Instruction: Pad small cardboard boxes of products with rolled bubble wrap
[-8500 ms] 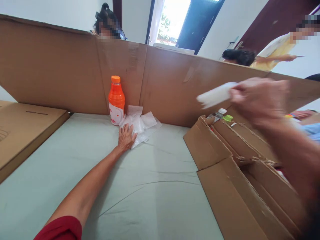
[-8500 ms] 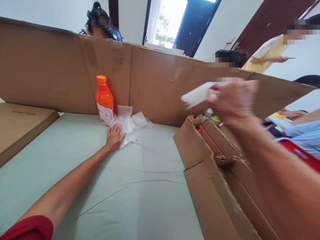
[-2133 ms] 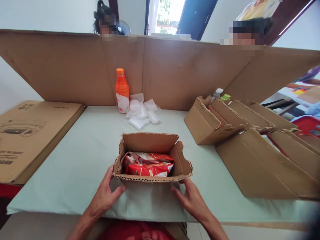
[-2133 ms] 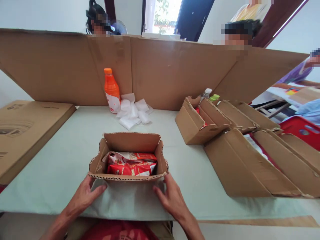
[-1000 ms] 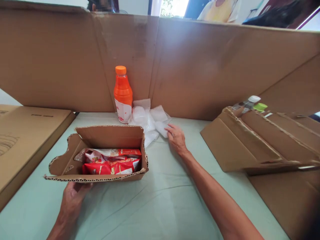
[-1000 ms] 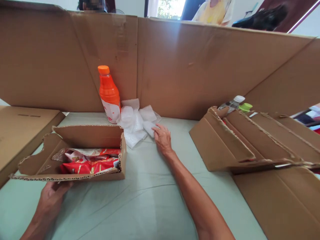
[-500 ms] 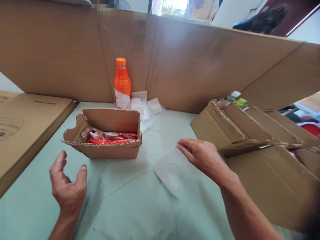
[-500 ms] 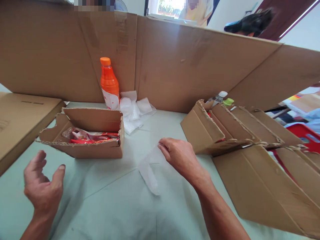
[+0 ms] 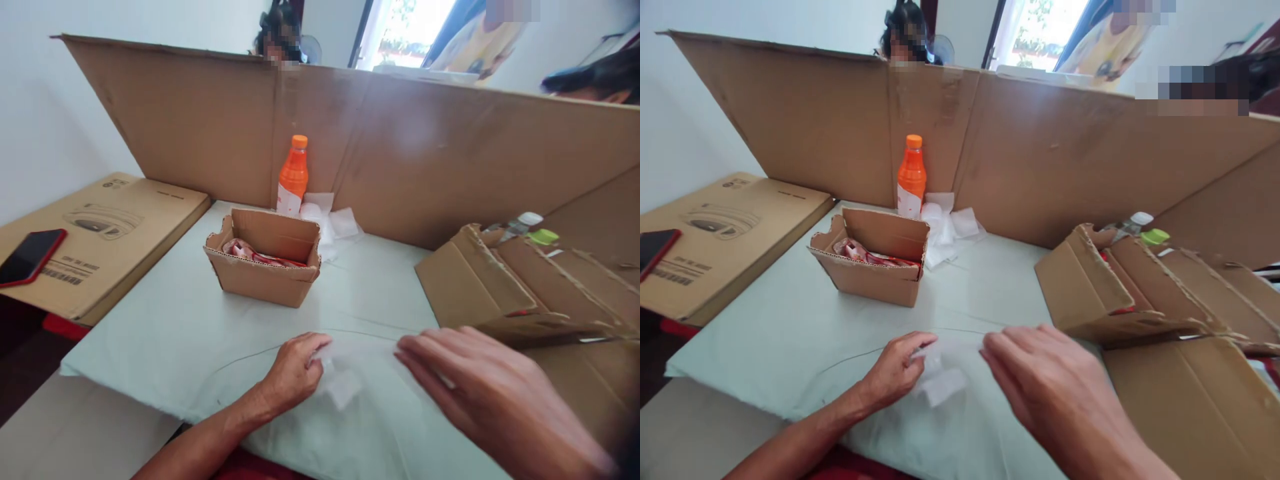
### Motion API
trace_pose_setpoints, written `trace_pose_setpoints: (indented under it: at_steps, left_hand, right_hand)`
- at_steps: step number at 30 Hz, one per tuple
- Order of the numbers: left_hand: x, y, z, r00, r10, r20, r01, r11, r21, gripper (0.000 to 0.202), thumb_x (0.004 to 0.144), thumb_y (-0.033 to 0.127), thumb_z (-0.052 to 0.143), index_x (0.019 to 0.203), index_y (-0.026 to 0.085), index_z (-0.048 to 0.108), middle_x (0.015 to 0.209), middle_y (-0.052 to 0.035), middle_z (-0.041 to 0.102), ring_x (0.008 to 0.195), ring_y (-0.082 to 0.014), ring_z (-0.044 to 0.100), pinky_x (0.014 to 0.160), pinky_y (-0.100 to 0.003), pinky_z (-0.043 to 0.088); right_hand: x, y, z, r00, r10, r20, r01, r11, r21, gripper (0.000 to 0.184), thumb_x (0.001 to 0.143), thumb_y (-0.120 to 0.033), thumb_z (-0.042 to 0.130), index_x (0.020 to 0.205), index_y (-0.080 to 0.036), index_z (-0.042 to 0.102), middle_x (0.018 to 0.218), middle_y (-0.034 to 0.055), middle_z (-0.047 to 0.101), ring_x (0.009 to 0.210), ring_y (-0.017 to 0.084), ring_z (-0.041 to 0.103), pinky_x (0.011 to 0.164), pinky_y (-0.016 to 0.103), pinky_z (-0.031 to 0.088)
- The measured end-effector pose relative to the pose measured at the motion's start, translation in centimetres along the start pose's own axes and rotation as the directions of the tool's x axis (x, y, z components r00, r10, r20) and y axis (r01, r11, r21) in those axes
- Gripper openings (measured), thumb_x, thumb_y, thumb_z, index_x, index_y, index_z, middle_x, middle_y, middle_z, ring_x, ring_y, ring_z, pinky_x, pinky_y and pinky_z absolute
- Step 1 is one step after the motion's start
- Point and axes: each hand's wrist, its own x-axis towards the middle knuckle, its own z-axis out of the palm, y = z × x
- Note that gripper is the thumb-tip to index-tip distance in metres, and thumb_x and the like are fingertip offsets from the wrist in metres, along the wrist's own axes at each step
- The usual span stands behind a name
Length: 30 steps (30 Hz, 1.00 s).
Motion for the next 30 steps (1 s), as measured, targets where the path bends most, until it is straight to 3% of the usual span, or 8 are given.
trace_pose_setpoints:
  at_steps: [3, 6, 10, 14, 18, 24, 27, 30]
  left_hand:
    - [-0.7, -1.2, -0.5, 0.99, -0.132, 0.041, 0.136, 0.983, -0.122, 0.039, 0.074, 0.009, 0.048, 0.103, 0.017, 0.073, 0.103, -0.005, 0.075, 0.096, -0.0202, 0.067, 0.086, -0.03, 0.051]
    - [-1.5, -1.8, -0.7, 0.954, -0.25, 0.169, 0.295, 0.888, -0.354, 0.025, 0.077, 0.019, 0.055, 0.094, 0.014, 0.072, 0.085, -0.0034, 0.071, 0.079, -0.0168, 0.063, 0.072, -0.027, 0.049]
    - [-2.2, -1.8, -0.3, 0.887, -0.327, 0.324, 0.461, 0.644, -0.61, 0.036, 0.072, 0.033, 0.069, 0.101, 0.011, 0.069, 0.081, -0.0033, 0.067, 0.067, -0.0138, 0.059, 0.063, -0.026, 0.05]
    - [-2.9, -1.7, 0.2, 0.856, -0.44, 0.272, 0.498, 0.558, -0.664, 0.057, 0.066, 0.038, 0.076, 0.115, 0.011, 0.062, 0.085, -0.0038, 0.067, 0.067, -0.0147, 0.062, 0.059, -0.027, 0.053]
    - [-3.9, -1.6, 0.4, 0.837, -0.489, 0.247, 0.518, 0.559, -0.647, 0.067, 0.066, 0.04, 0.075, 0.123, 0.01, 0.057, 0.084, -0.0045, 0.07, 0.066, -0.0156, 0.065, 0.057, -0.026, 0.054]
    - [-4.8, -0.9, 0.7, 0.817, -0.494, 0.297, 0.557, 0.544, -0.627, 0.067, 0.071, 0.042, 0.074, 0.127, 0.01, 0.055, 0.087, -0.0064, 0.072, 0.069, -0.0183, 0.07, 0.059, -0.026, 0.054]
    - [-5.2, -0.3, 0.9, 0.828, -0.464, 0.315, 0.548, 0.547, -0.633, 0.069, 0.074, 0.046, 0.074, 0.129, 0.01, 0.054, 0.096, -0.0102, 0.074, 0.073, -0.0206, 0.072, 0.063, -0.029, 0.055]
    - [-5.8, 0.3, 0.6, 0.842, -0.437, 0.317, 0.532, 0.574, -0.622, 0.083, 0.079, 0.055, 0.07, 0.141, 0.007, 0.043, 0.098, -0.0151, 0.075, 0.077, -0.0236, 0.073, 0.067, -0.033, 0.056]
  right_hand:
    - [-0.1, 2.5, -1.8, 0.997, 0.03, -0.07, -0.043, 0.98, -0.193, 0.036, 0.104, -0.04, 0.043, 0.079, -0.026, 0.066, 0.07, 0.0024, 0.069, 0.063, 0.02, 0.058, 0.066, 0.034, 0.038]
    - [1.4, 5.9, -0.7, 0.983, 0.18, -0.045, -0.185, 0.935, -0.301, 0.039, 0.104, -0.042, 0.044, 0.077, -0.025, 0.067, 0.071, 0.0048, 0.069, 0.065, 0.021, 0.058, 0.066, 0.036, 0.035]
    - [5.3, 10.7, 5.5, 0.946, 0.301, 0.123, -0.244, 0.907, -0.345, 0.027, 0.097, -0.039, 0.058, 0.084, -0.02, 0.071, 0.081, 0.0086, 0.074, 0.072, 0.023, 0.06, 0.066, 0.034, 0.032]
    - [7.4, 12.4, 11.4, 0.958, 0.285, -0.001, -0.276, 0.928, -0.248, 0.037, 0.09, -0.032, 0.067, 0.123, -0.018, 0.064, 0.13, 0.0164, 0.066, 0.109, 0.032, 0.06, 0.084, 0.042, 0.041]
    - [2.9, 10.0, 13.3, 0.956, 0.29, -0.051, -0.29, 0.957, 0.022, 0.031, 0.094, -0.03, 0.057, 0.123, -0.021, 0.064, 0.135, 0.0147, 0.063, 0.12, 0.033, 0.059, 0.096, 0.05, 0.044]
    - [-9.0, 0.7, 12.6, 0.964, 0.156, 0.217, -0.224, 0.916, 0.334, 0.066, 0.087, -0.021, 0.06, 0.15, -0.025, 0.043, 0.147, 0.0143, 0.054, 0.131, 0.03, 0.054, 0.102, 0.05, 0.048]
    - [-11.2, -4.0, 13.2, 0.966, 0.179, 0.189, -0.247, 0.86, 0.446, 0.073, 0.084, -0.014, 0.057, 0.154, -0.025, 0.038, 0.142, 0.0134, 0.059, 0.127, 0.028, 0.057, 0.1, 0.048, 0.05]
    - [-11.1, -6.0, 14.2, 0.925, 0.367, 0.096, -0.354, 0.746, 0.564, 0.053, 0.088, -0.01, 0.049, 0.137, -0.026, 0.057, 0.111, 0.007, 0.074, 0.1, 0.023, 0.069, 0.089, 0.04, 0.055]
